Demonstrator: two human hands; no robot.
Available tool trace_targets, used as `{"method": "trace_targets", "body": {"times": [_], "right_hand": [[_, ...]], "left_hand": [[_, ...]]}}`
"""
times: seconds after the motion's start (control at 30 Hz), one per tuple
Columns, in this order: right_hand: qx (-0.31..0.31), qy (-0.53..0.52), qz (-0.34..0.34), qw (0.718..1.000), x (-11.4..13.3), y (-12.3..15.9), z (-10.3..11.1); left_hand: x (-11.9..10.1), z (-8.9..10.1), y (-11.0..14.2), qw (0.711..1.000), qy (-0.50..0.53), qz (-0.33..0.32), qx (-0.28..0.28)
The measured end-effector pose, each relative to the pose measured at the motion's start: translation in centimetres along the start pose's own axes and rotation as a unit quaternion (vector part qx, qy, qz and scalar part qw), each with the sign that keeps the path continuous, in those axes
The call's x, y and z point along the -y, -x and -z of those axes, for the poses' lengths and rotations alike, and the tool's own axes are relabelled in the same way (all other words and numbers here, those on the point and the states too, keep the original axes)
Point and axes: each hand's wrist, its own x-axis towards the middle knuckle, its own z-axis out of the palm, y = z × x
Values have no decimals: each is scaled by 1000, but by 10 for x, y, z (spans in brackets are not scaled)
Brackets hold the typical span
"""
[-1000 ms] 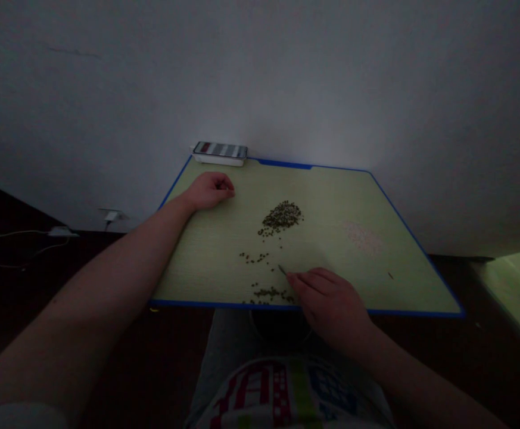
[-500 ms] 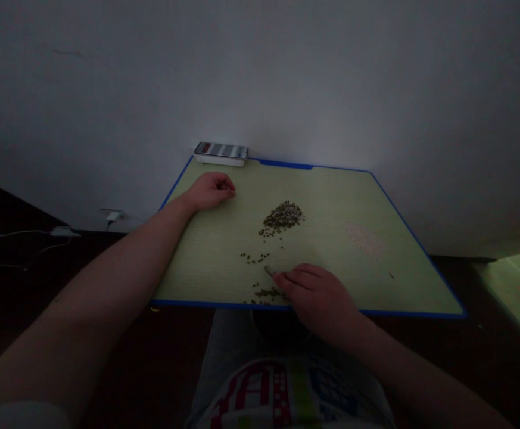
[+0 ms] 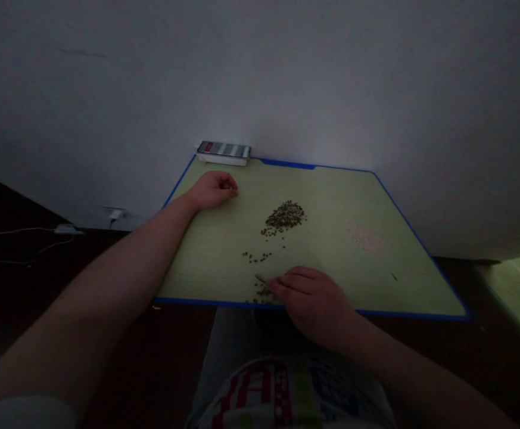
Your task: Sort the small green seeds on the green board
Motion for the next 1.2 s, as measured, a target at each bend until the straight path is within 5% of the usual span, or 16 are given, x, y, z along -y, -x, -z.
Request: {"method": "trace_targets", "body": {"times": [0.77,1.2], "right_hand": [[47,80,18,996,8,-20,-11],[50,129,-42,990,-12,6,0]], "left_hand": [[1,-1,-1,1000,3,8,7],[3,-2,-2,1000,7,6,1]]}}
